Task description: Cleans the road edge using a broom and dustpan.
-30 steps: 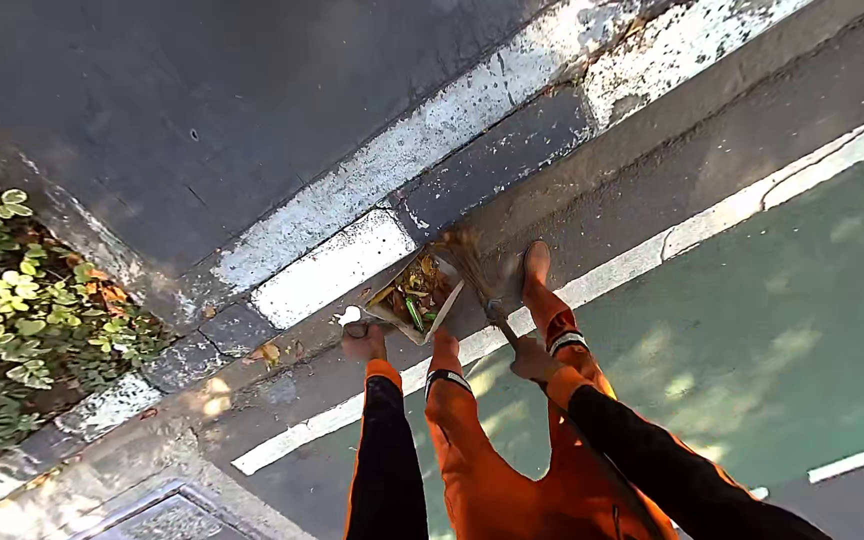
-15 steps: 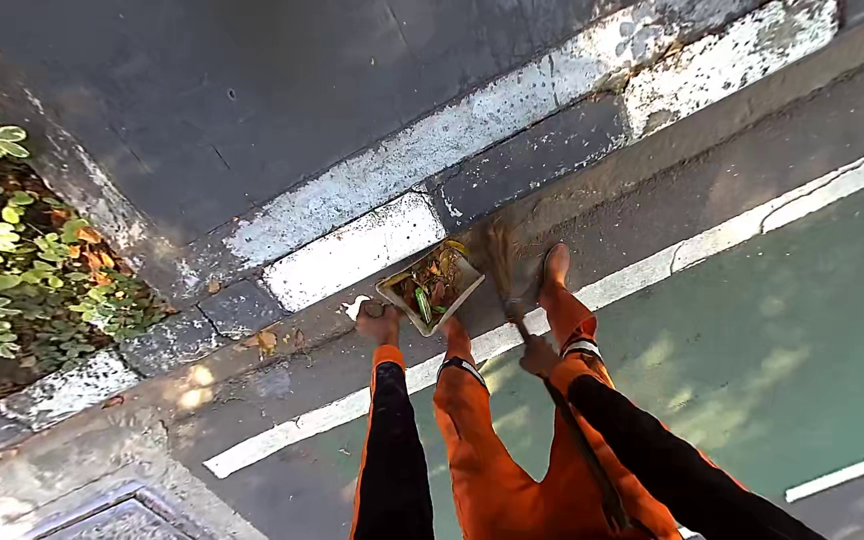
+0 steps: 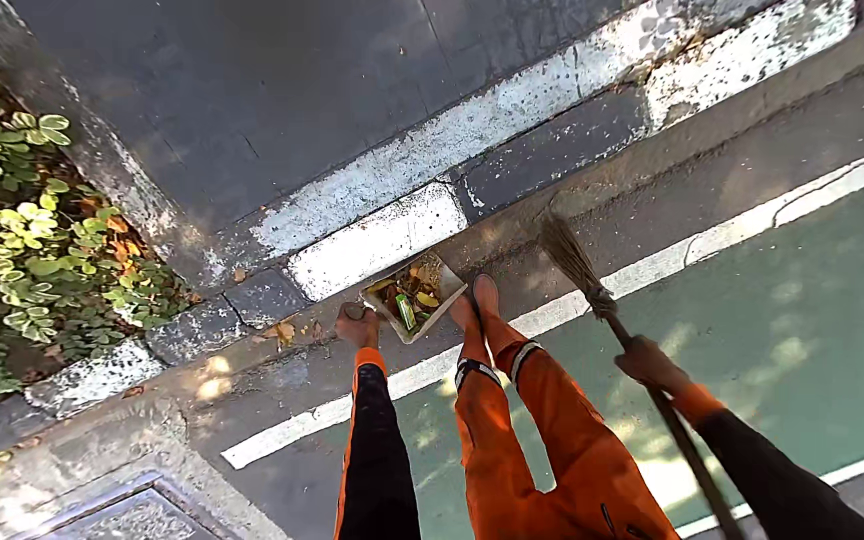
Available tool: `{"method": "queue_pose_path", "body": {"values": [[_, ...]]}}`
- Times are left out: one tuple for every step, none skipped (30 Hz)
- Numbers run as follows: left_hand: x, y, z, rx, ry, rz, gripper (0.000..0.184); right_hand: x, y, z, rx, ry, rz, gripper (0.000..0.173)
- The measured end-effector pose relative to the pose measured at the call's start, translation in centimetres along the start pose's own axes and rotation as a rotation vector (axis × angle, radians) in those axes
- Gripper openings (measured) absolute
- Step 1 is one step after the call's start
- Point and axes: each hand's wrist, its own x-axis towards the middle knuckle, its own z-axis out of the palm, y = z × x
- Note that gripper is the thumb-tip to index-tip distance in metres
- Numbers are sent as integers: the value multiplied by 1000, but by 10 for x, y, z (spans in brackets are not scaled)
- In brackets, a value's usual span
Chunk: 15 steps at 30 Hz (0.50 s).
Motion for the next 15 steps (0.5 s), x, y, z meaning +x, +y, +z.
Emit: {"method": "queue_pose_path", "body": {"values": [[3,8,2,22,8,11,27,24,-30,21,-8,3,-47,49],[4,16,4,45,-2,10,28,41,-59,48,-33,-28,-113,63],[4,23,7,63,-22,2,30,47,-88,76,-76,-88,-181,72],[4,29,12,66,-35,4,31,44,-115,102,-112,-149,-236,74],[2,30,18,64,-36,-1,32,33,-134,121,-173,-210,-273,76],[0,26,22,55,-20,-2,31,16,-145,129,-221,-273,-293,72],[-1,19,24,36,-9,1,30,-1,-146,129,-232,-319,-304,58],[1,7,23,17,-13,12,30,-18,-138,123,-216,-372,-299,45],[7,-10,20,-7,-32,27,31,-35,-122,114,-174,-413,-290,34],[13,-29,14,-29,-54,39,32,-50,-102,104,-101,-440,-266,24],[18,-52,10,-65,-55,65,31,-66,-80,93,-10,-463,-218,15],[22,-77,7,-104,-49,99,29,-79,-57,86,74,-452,-156,9],[28,-98,4,-159,-32,143,27,-86,-39,80,132,-403,-102,8],[32,-114,0,-214,-14,181,26,-86,-26,77,163,-326,-67,8],[35,-130,-7,-255,3,205,25,-81,-21,78,168,-235,-35,12]]}}
